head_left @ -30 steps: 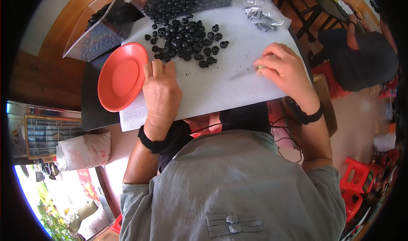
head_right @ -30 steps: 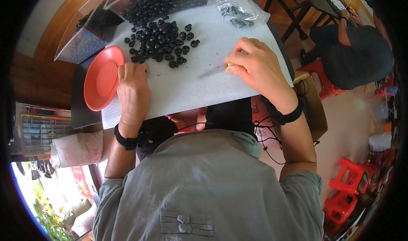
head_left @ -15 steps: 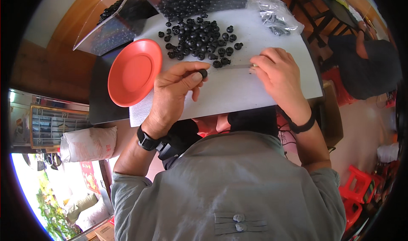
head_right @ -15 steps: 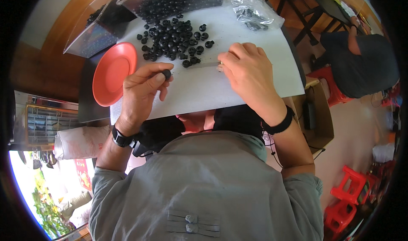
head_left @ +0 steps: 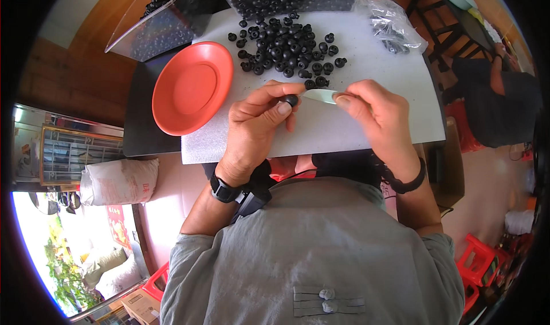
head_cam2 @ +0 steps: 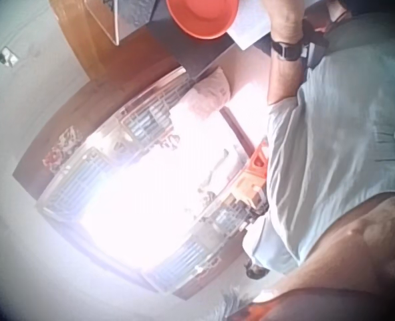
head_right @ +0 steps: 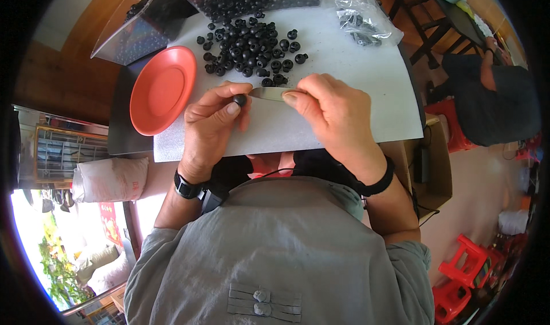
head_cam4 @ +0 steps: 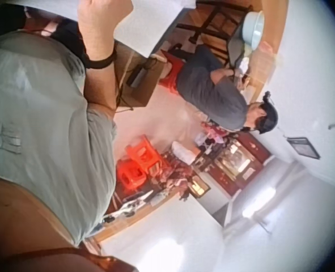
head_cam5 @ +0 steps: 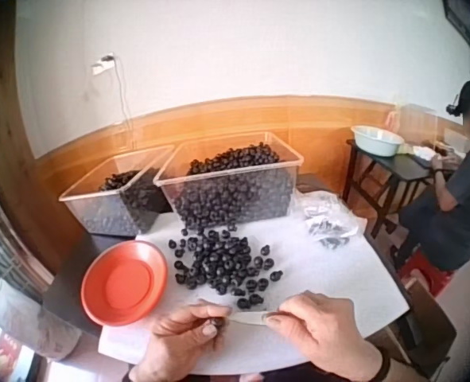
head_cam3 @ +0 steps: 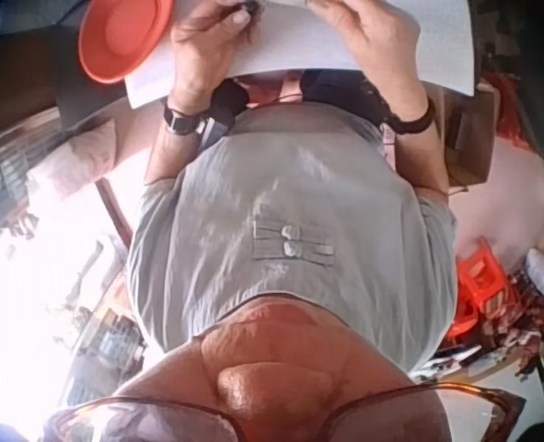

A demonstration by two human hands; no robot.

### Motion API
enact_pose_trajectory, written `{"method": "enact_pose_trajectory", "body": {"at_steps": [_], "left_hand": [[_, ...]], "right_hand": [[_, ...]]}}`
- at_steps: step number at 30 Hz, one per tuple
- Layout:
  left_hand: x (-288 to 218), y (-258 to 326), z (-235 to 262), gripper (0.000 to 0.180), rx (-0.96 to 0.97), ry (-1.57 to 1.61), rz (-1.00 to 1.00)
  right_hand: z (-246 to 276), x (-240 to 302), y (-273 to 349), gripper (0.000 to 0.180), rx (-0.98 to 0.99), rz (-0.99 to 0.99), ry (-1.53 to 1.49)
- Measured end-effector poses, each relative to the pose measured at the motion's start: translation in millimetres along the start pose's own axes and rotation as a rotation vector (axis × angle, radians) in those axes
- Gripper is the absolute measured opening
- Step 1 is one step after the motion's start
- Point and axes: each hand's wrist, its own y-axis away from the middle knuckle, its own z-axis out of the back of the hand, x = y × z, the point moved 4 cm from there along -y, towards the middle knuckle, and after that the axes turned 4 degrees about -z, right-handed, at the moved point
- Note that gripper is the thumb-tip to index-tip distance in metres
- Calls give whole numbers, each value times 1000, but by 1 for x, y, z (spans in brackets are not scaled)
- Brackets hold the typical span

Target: Sorting and preparing small black objects using a knife and placing them into containers.

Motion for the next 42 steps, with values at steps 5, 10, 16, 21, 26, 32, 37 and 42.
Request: {"method": "enact_pose_trajectory", "body": {"at_steps": [5, 10, 16, 21, 26, 32, 37, 42], "left_hand": [[-1, 3, -3, 30, -30, 27, 35], [-1, 2, -5, 31, 0, -6, 8], [0, 1, -3, 32, 25, -61, -47], [-1, 1, -3, 32, 44, -82, -66], [-3, 1, -6, 29, 9, -69, -28], [-6, 1, -6, 29, -51, -46, -8], [-26, 9, 6, 29, -133, -259, -108], [-79, 4, 53, 22, -377, -1016, -266]], "right_hand": [[-11, 3, 3, 23, 31, -62, -1], [-14, 4, 2, 24, 23, -86, 24], [-16, 2, 2, 25, 12, -59, 66], [-15, 1, 2, 25, 18, -18, 37], [-17, 1, 4, 26, 24, -1, 53], [-17, 1, 8, 20, -19, 122, 17], [3, -11, 11, 14, -156, -17, -81], [20, -19, 10, 15, -227, 21, 205]]}}
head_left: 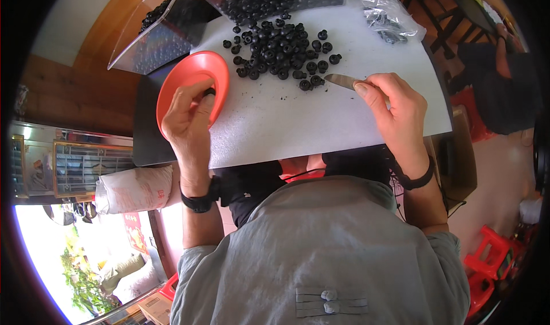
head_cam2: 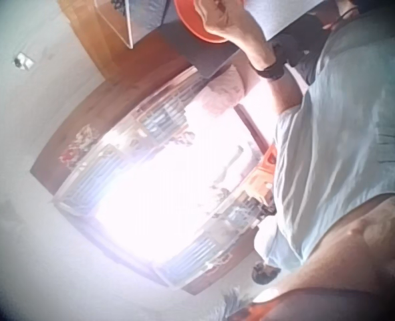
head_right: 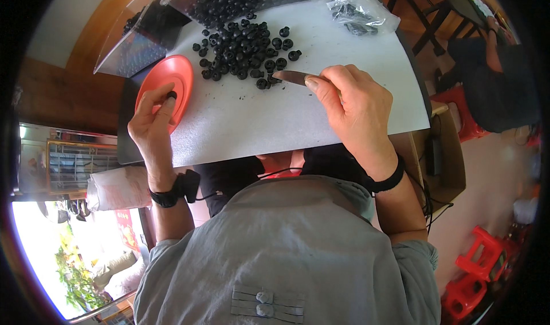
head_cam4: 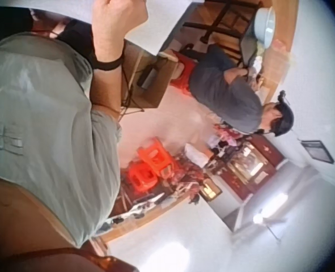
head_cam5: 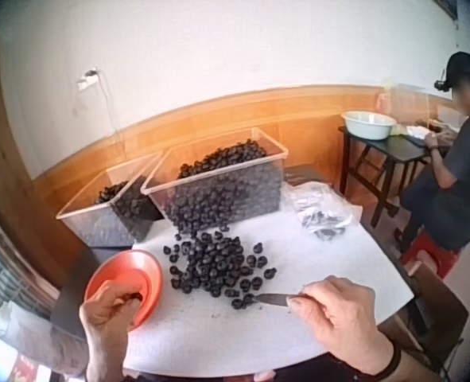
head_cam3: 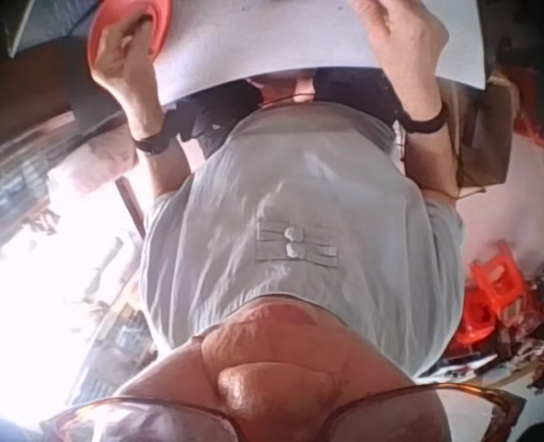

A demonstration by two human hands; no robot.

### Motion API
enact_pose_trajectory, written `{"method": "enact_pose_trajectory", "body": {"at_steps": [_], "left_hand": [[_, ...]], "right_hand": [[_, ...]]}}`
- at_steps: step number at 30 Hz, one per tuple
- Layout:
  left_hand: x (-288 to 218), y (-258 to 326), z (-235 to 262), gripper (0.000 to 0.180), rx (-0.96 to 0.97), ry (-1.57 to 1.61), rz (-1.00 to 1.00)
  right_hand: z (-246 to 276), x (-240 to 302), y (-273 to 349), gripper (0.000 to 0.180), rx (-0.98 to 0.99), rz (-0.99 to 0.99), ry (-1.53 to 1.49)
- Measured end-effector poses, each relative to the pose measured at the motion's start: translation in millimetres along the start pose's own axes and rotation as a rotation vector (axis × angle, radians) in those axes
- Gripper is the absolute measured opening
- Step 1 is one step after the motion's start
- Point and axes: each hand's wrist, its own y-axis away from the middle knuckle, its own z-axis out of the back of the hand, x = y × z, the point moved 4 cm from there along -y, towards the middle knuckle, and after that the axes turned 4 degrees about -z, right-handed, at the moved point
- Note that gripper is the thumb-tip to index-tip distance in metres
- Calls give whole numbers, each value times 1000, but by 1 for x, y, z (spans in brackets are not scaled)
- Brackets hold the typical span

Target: Sorting and preparing small black objects using a knife and placing them into containers.

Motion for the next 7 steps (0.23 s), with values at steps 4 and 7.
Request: {"method": "enact_pose_trajectory", "body": {"at_steps": [4, 7], "left_hand": [[0, -4, -3, 20, 53, -535, -266], [-9, 2, -25, 19, 148, -328, -306]], "right_hand": [[-2, -6, 2, 15, 0, -4, -24], [-3, -7, 3, 16, -17, -19, -59]]}}
